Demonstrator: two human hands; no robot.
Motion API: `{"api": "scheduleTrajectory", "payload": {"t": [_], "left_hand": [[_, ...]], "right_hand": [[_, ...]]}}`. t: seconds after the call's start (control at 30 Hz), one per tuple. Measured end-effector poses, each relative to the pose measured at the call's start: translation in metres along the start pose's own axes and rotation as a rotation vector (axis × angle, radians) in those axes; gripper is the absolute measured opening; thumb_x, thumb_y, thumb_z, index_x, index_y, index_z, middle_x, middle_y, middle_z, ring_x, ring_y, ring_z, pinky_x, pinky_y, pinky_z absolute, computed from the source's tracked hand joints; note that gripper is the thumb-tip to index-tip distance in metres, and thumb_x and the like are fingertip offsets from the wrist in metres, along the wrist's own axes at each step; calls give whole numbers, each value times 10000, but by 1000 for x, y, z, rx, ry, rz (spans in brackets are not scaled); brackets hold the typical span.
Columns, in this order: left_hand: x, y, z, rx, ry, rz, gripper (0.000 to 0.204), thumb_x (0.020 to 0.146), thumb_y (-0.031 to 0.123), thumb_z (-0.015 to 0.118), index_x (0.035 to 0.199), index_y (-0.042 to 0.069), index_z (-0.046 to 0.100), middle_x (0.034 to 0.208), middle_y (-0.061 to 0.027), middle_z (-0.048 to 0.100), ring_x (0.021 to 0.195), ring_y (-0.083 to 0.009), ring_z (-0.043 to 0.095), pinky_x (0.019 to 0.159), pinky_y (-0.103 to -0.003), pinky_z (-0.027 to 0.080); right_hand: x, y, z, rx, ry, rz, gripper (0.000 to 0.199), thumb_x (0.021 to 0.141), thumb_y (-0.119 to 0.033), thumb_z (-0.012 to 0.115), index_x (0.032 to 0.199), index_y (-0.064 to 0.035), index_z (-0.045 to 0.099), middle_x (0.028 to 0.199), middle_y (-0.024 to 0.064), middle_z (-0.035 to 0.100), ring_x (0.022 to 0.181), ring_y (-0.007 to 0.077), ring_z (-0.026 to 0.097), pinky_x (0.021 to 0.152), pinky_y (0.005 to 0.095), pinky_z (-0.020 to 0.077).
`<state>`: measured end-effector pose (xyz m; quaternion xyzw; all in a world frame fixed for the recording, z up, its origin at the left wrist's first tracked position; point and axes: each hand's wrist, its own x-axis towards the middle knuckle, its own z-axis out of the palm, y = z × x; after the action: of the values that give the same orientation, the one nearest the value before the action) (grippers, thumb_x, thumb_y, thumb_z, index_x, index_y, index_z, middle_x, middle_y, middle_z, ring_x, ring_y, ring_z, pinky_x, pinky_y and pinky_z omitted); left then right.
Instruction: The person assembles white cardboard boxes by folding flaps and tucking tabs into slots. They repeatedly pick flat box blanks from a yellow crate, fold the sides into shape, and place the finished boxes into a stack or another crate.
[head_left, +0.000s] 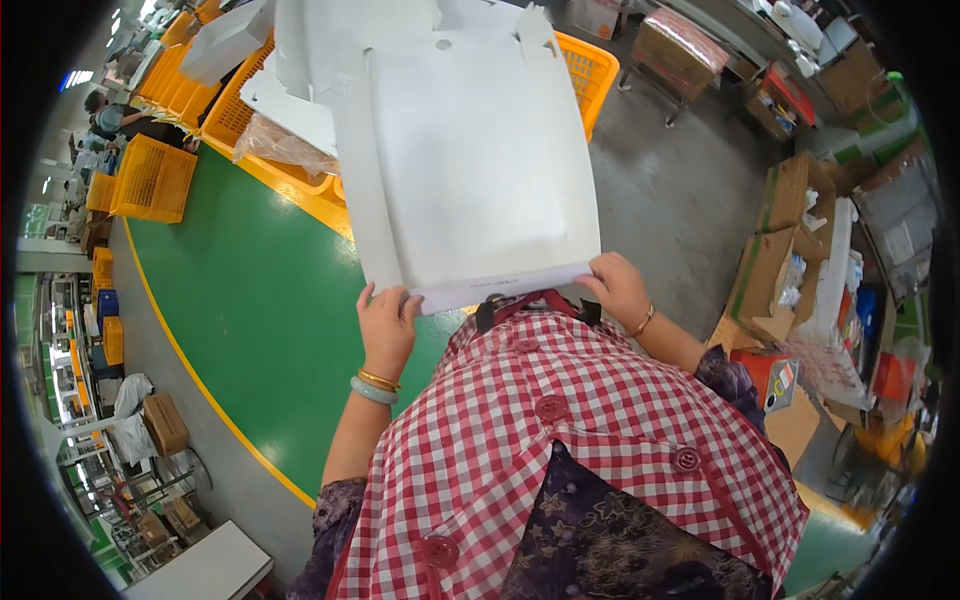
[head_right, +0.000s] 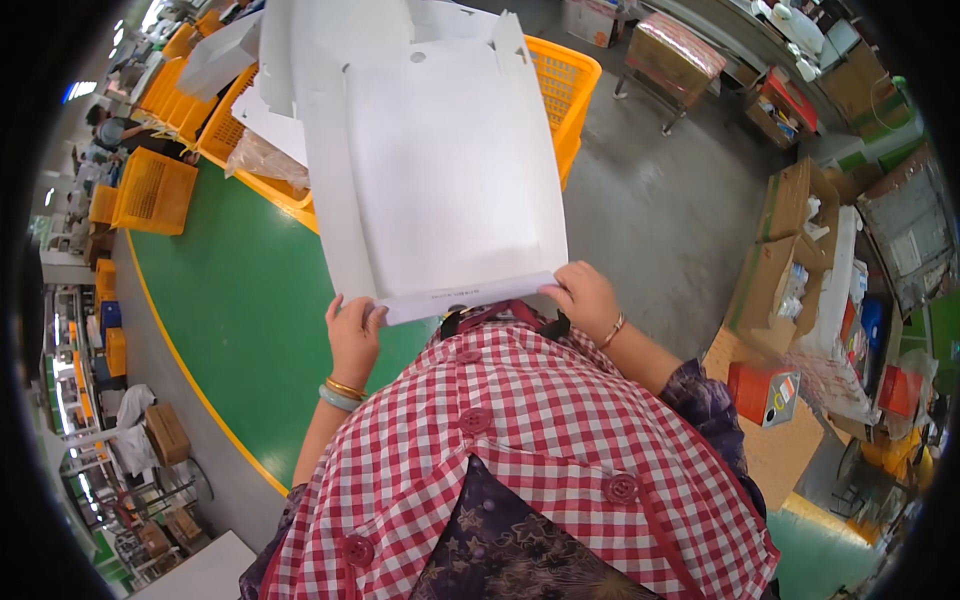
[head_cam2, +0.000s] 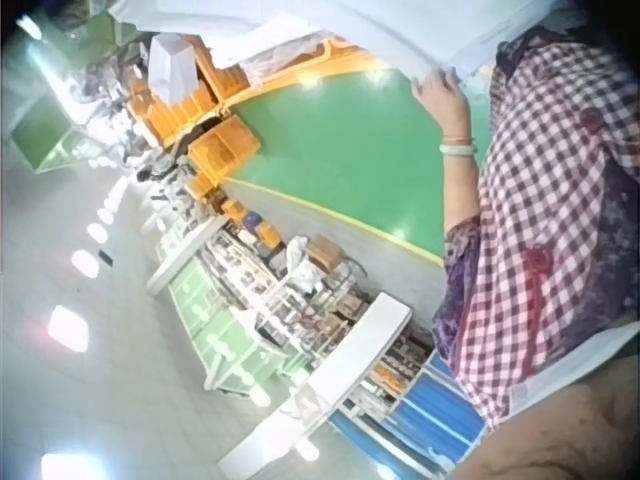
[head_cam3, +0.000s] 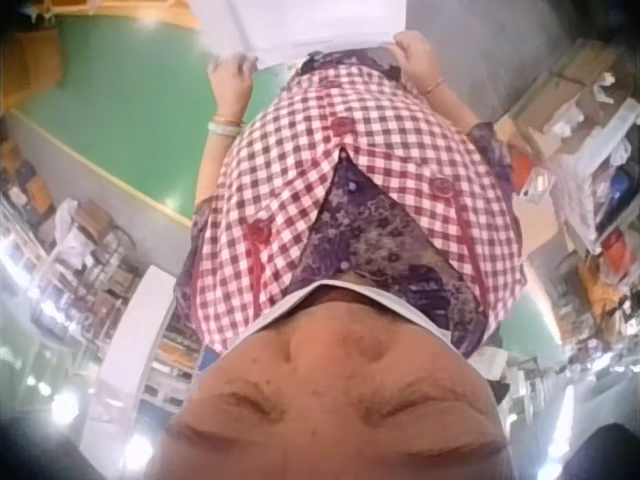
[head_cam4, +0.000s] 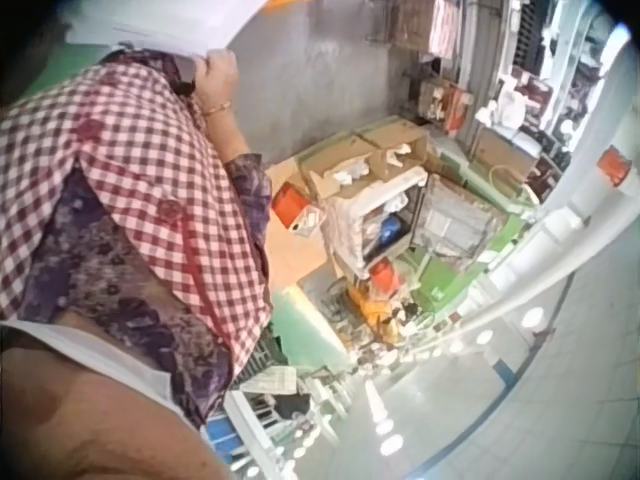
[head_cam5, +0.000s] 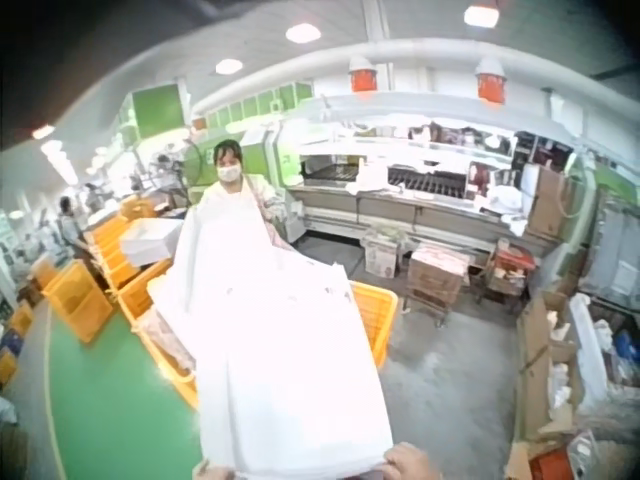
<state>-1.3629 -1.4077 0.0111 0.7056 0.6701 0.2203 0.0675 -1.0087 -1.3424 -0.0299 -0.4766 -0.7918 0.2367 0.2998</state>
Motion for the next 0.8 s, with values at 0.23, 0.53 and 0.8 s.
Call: {"api": "scheduleTrajectory", "payload": {"t": [0.23,0.53,0.8], "left_hand": [[13,13,-9,-70,-73,1,176,820,211,632,849,57,551,741,-71,602,743,-256,591,989,-471,313],[28,11,-20,-81,-397,18,261,739,269,714,766,52,572,676,-129,598,658,-314,586,591,-390,472],[35,-4,-24,-241,-573,-189,247,778,248,680,882,34,610,716,-162,623,668,-298,619,620,-367,477]], "right_hand": [[8,10,0,105,-48,118,246,760,-255,687,734,-32,588,669,104,550,653,273,515,585,368,416],[10,1,2,18,14,78,214,761,-227,683,861,-49,619,809,95,601,758,264,548,666,358,451],[27,-52,9,-261,83,-611,389,744,-150,636,1129,-107,594,1198,80,554,1118,246,504,919,406,410]]}}
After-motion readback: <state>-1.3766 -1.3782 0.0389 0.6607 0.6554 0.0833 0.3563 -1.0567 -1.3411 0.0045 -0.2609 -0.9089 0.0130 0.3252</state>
